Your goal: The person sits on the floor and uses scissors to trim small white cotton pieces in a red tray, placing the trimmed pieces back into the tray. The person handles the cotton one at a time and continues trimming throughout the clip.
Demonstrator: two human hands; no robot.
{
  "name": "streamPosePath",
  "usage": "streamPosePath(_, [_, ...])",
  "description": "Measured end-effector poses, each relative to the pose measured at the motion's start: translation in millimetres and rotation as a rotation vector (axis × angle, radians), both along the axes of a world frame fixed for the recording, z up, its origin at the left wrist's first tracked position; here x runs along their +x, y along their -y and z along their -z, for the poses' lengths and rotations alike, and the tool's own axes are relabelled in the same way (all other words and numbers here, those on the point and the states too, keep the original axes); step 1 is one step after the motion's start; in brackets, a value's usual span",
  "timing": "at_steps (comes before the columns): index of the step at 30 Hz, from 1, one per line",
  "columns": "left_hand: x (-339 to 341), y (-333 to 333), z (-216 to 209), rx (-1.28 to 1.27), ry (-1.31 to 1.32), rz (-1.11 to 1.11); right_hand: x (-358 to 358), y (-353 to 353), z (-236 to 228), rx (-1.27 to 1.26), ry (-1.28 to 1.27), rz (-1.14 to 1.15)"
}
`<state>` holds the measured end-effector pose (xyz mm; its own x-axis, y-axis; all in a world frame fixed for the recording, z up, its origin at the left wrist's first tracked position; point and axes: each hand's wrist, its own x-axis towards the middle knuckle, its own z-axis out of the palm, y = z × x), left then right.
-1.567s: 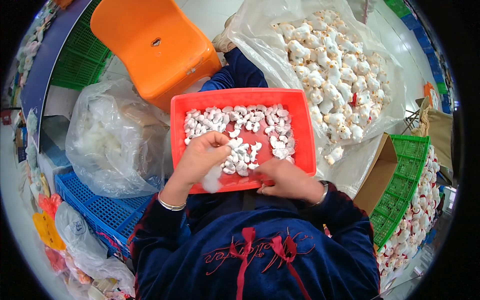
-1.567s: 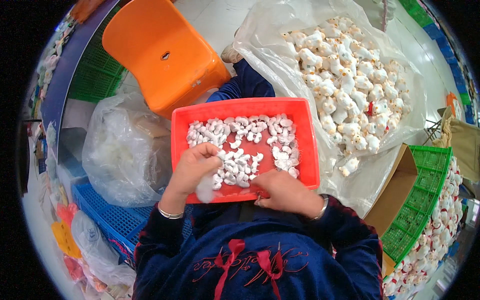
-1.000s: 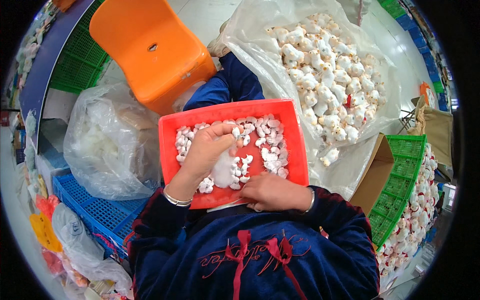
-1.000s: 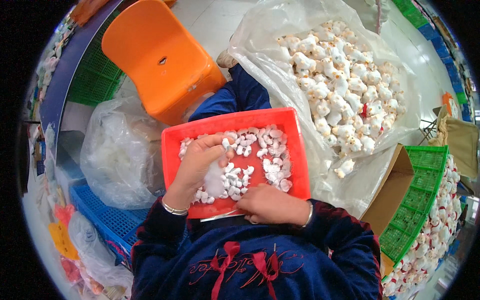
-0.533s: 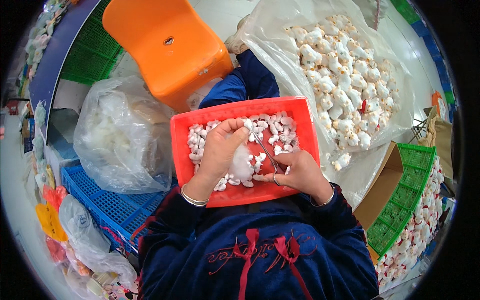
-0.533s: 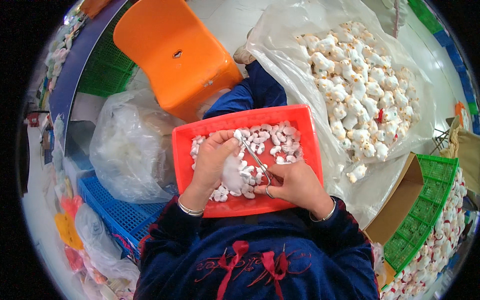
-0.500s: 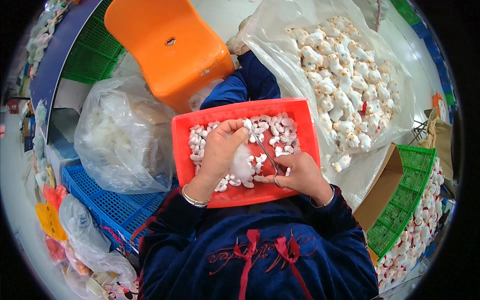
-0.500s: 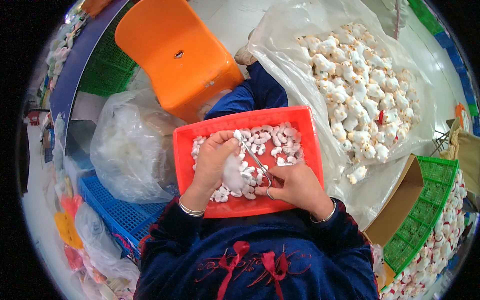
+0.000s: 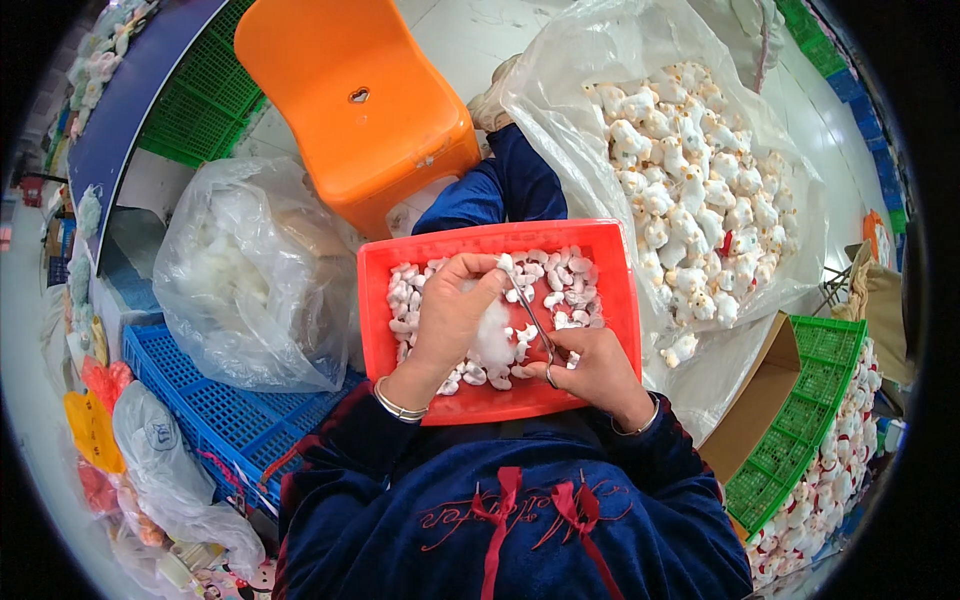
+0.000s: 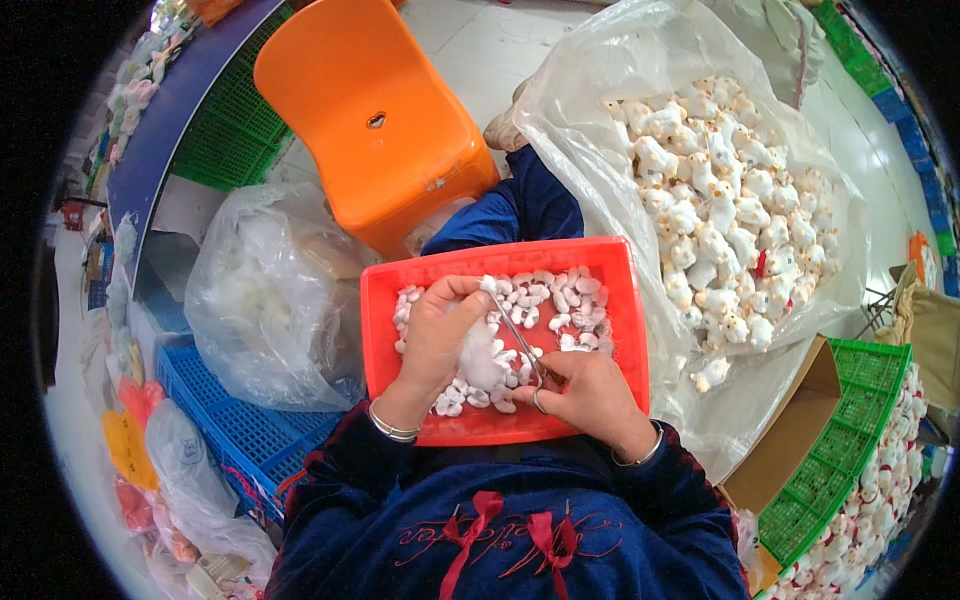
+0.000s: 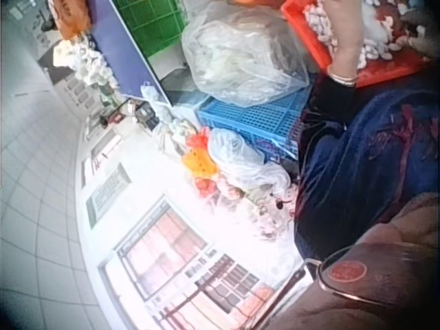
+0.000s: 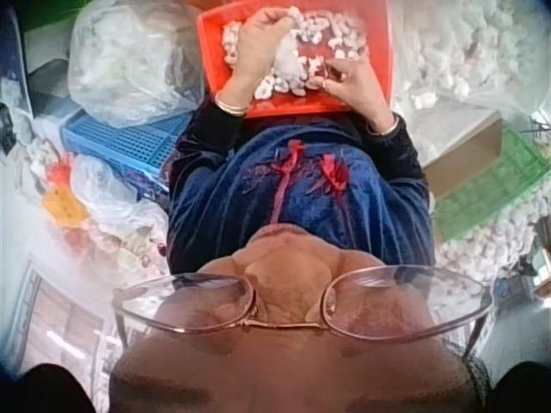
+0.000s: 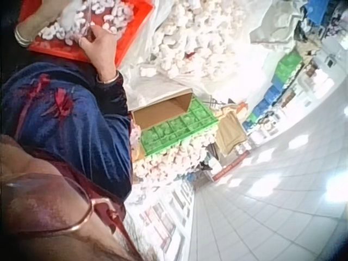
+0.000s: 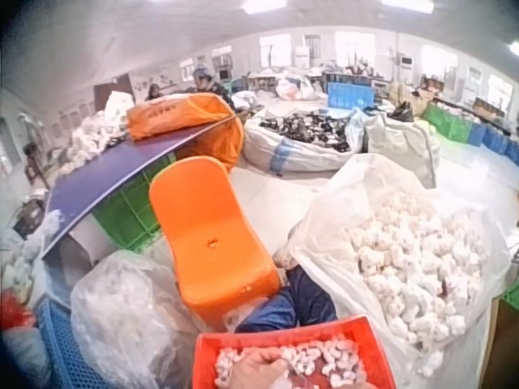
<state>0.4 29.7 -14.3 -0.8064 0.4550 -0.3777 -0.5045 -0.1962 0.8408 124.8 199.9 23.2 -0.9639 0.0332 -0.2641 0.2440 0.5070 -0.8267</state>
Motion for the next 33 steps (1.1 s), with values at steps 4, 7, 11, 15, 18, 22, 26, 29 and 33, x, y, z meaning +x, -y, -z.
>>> streamPosePath(4, [3,1,9,-0.041,-0.098,0.084,2,9,-1,-0.055,0.049,0.051])
streamPosePath(7, [-7,5,6,-0.058,-0.120,0.193,4,8,6,-0.094,-0.024,0.073])
streamPosePath(11, [-14,6,-15,-0.027,-0.011,0.249,3,-6,1,-0.018,-0.009,0.040])
streamPosePath(15, [-16,11,2,-0.123,-0.154,0.281,4,-17,7,0.151,-0.183,-0.011])
streamPosePath(18, [-14,9,0,-0.085,-0.181,0.230,5,-16,7,0.104,-0.136,0.023])
streamPosePath(22, [-9,6,-4,-0.012,-0.113,0.185,6,0,-10,-0.264,0.180,0.116])
streamPosePath(26, [-11,8,0,-0.005,-0.114,0.369,7,4,-5,-0.141,0.087,0.106])
streamPosePath(29, [-16,11,-1,0.034,-0.047,0.263,4,-12,-10,-0.052,0.044,0.133])
streamPosePath(33, [-18,11,-17,-0.100,0.004,0.359,8,-21,-11,0.022,0.007,0.096])
